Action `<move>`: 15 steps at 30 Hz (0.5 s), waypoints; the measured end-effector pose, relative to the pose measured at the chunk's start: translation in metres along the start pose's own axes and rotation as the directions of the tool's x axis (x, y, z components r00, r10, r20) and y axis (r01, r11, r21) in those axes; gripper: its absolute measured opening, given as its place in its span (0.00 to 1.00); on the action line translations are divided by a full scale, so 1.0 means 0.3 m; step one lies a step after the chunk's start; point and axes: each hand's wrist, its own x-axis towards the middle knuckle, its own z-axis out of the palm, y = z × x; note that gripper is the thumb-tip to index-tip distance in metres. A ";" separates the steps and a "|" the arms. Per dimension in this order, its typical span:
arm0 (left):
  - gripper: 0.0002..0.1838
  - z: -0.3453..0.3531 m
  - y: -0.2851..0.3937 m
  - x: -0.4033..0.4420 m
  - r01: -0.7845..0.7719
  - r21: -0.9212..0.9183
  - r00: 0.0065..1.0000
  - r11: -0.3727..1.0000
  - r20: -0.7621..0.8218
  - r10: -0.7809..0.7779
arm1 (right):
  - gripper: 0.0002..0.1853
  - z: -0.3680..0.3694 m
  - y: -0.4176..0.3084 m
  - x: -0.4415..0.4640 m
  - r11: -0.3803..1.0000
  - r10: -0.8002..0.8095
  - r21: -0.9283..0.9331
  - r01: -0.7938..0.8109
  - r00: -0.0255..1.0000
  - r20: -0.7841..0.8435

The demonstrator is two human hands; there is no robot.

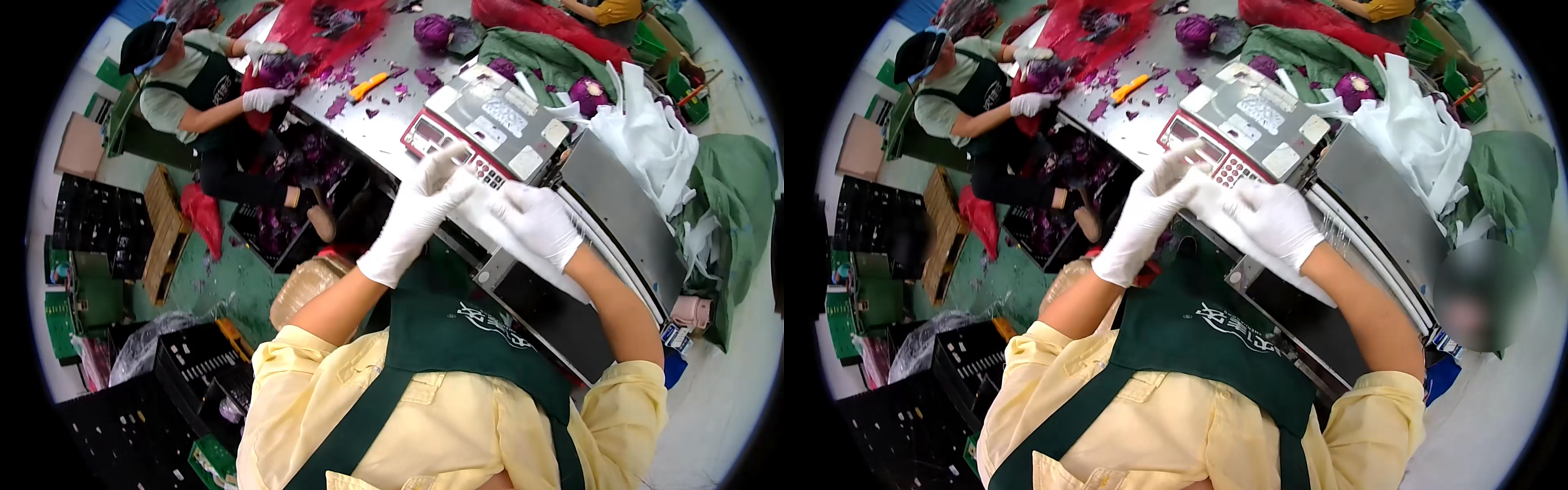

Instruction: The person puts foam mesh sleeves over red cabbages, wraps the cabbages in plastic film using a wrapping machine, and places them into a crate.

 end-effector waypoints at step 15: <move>0.07 -0.263 -0.062 0.623 0.275 -0.356 0.960 0.893 0.051 -0.276 | 0.15 -0.035 0.063 0.565 0.615 0.267 0.777 -0.136 0.963 -0.042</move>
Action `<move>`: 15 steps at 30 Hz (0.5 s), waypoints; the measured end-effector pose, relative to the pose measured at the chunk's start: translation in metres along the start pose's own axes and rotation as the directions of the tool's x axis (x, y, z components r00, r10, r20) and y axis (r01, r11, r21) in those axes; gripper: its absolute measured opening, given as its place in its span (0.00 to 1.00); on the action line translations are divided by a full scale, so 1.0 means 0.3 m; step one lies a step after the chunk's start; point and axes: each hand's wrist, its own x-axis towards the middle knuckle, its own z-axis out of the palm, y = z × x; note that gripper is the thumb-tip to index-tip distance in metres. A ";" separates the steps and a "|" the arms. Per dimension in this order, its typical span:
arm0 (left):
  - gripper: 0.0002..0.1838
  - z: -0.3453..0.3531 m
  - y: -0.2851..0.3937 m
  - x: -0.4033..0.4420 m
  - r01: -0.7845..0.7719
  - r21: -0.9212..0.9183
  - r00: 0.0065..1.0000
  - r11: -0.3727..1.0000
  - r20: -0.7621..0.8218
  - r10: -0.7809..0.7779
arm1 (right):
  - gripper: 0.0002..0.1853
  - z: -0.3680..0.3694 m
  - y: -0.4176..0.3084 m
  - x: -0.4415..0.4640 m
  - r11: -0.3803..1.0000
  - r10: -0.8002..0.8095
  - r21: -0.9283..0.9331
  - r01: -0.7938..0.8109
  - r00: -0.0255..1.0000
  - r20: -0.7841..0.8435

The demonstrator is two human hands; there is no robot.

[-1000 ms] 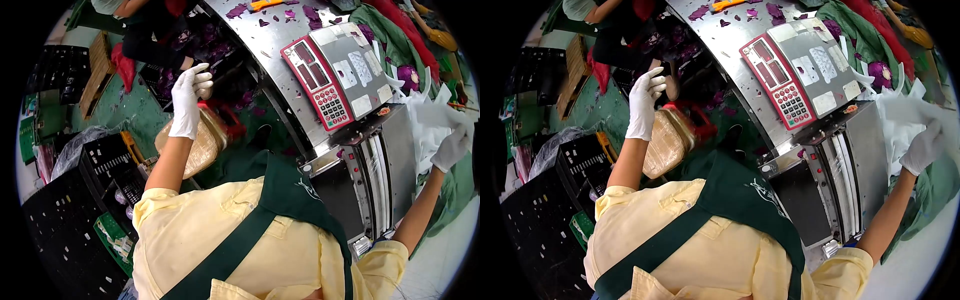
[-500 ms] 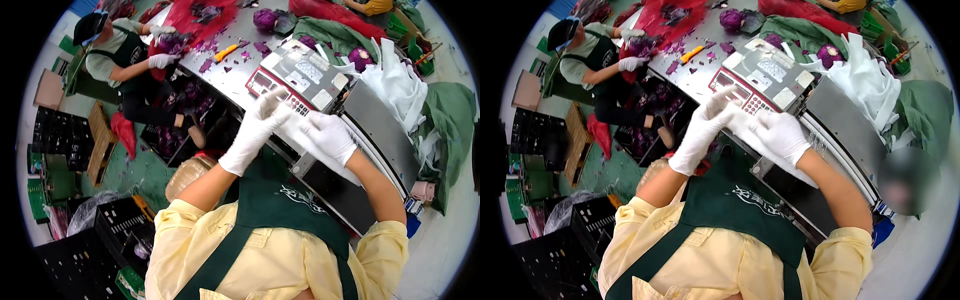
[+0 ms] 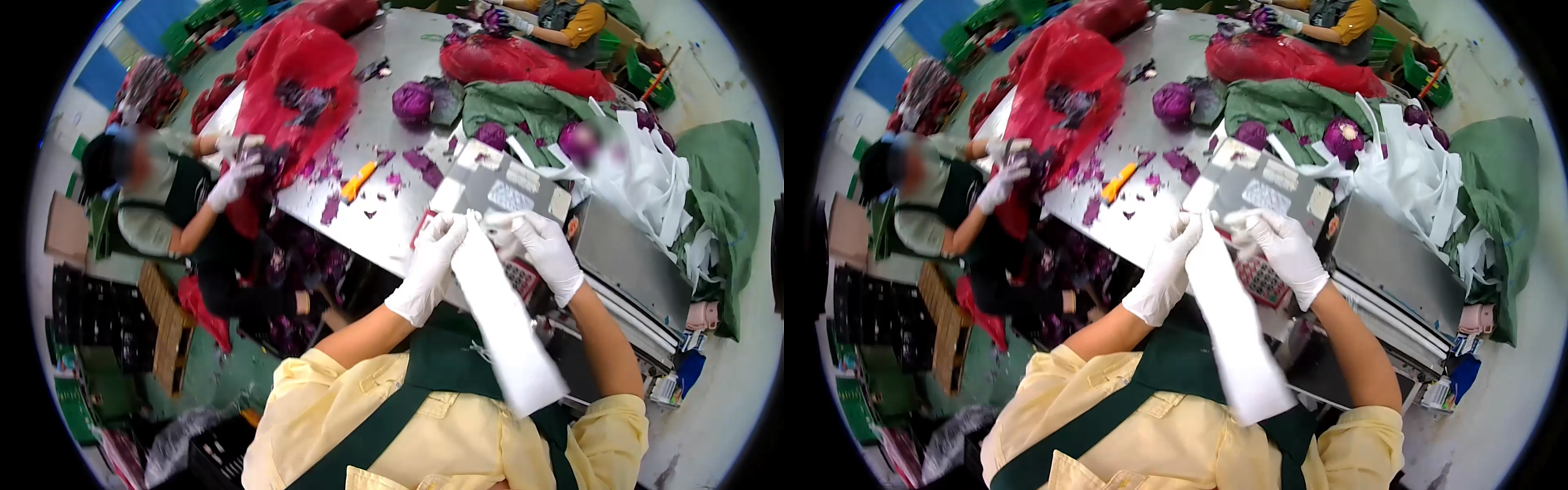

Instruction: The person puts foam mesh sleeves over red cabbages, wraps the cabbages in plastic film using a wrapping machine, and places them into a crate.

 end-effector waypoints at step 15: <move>0.04 -0.375 0.378 0.777 -0.547 0.733 0.748 0.405 0.210 0.629 | 0.16 0.290 0.136 0.955 0.945 -0.159 0.248 0.211 0.964 -0.213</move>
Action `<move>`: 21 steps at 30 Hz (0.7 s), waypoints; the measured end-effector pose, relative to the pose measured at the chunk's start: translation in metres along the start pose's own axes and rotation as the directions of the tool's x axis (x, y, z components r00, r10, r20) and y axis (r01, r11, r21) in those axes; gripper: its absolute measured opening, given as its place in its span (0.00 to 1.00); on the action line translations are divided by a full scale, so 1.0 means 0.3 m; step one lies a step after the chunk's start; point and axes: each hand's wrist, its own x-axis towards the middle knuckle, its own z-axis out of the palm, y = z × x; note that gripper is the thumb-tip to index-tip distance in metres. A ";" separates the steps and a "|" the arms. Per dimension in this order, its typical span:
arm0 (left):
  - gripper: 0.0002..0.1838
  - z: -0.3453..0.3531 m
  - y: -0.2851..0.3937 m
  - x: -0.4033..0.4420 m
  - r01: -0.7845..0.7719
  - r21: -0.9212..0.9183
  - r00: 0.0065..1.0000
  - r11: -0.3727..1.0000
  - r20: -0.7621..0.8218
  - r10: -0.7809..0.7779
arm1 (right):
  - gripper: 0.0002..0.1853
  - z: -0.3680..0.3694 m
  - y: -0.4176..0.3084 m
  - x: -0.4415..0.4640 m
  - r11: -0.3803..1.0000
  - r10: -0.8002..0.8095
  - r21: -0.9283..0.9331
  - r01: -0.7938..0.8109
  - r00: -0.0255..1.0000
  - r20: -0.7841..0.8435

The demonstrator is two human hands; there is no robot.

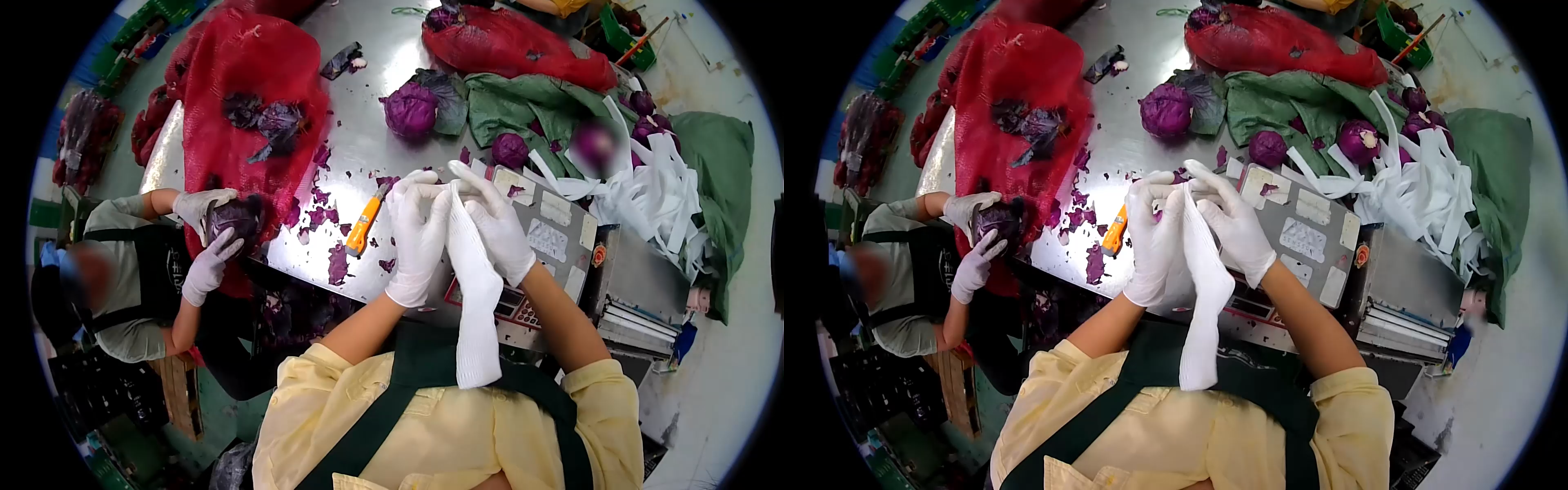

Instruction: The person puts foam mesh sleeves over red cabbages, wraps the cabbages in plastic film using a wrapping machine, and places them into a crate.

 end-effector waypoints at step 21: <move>0.11 0.023 -0.560 0.585 0.578 0.168 0.807 0.798 0.022 -0.590 | 0.25 -0.468 0.247 0.634 0.573 0.315 -0.814 -0.092 0.942 0.115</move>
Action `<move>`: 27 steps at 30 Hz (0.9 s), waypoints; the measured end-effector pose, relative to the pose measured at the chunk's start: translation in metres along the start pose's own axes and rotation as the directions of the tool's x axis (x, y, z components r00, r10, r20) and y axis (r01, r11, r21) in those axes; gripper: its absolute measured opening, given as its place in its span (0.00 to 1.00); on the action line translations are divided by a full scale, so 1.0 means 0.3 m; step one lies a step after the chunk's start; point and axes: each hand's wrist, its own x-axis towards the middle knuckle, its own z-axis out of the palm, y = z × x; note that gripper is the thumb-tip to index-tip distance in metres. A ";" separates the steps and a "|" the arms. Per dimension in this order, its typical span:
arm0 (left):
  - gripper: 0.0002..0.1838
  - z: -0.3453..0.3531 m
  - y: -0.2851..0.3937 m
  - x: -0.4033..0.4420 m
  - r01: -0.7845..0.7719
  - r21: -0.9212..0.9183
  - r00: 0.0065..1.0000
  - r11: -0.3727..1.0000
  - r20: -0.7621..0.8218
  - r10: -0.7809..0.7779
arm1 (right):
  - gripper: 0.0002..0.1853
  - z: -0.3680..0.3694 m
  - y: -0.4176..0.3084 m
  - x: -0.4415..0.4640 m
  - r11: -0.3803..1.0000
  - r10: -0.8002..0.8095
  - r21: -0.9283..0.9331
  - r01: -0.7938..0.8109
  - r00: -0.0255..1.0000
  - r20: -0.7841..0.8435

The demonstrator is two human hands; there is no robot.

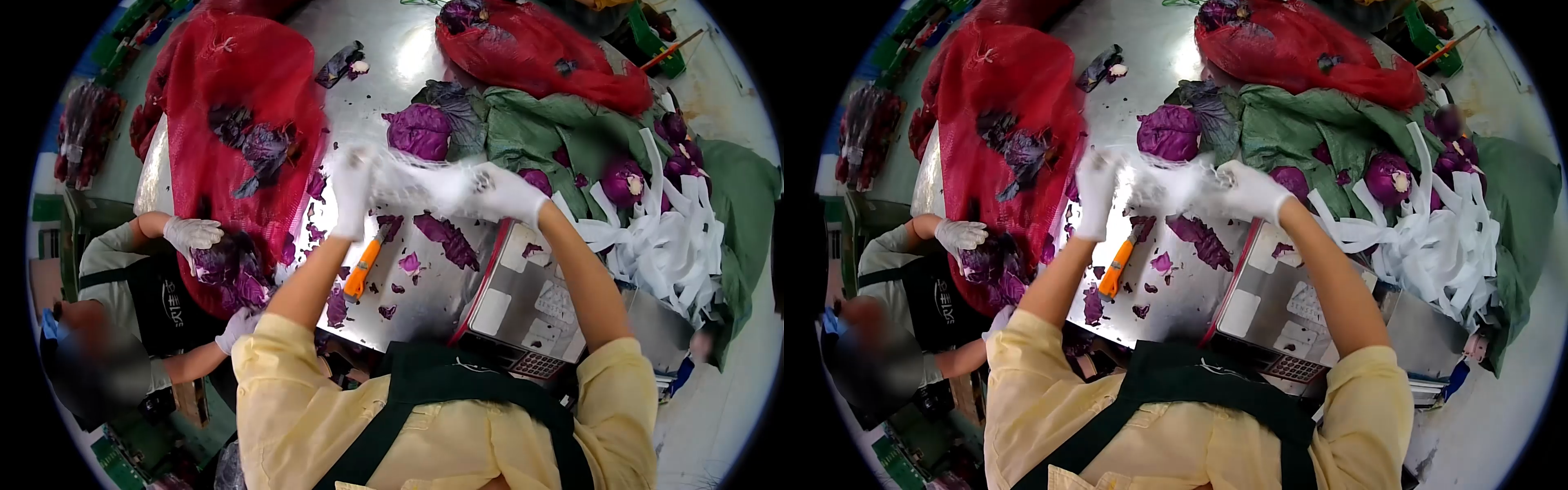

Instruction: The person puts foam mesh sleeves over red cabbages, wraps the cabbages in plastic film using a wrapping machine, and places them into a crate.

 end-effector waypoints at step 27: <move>0.47 -0.061 0.021 -0.573 0.880 -0.407 0.424 0.245 0.906 -0.018 | 0.19 -0.031 -0.452 -0.611 0.708 -0.134 0.682 -0.181 0.915 0.381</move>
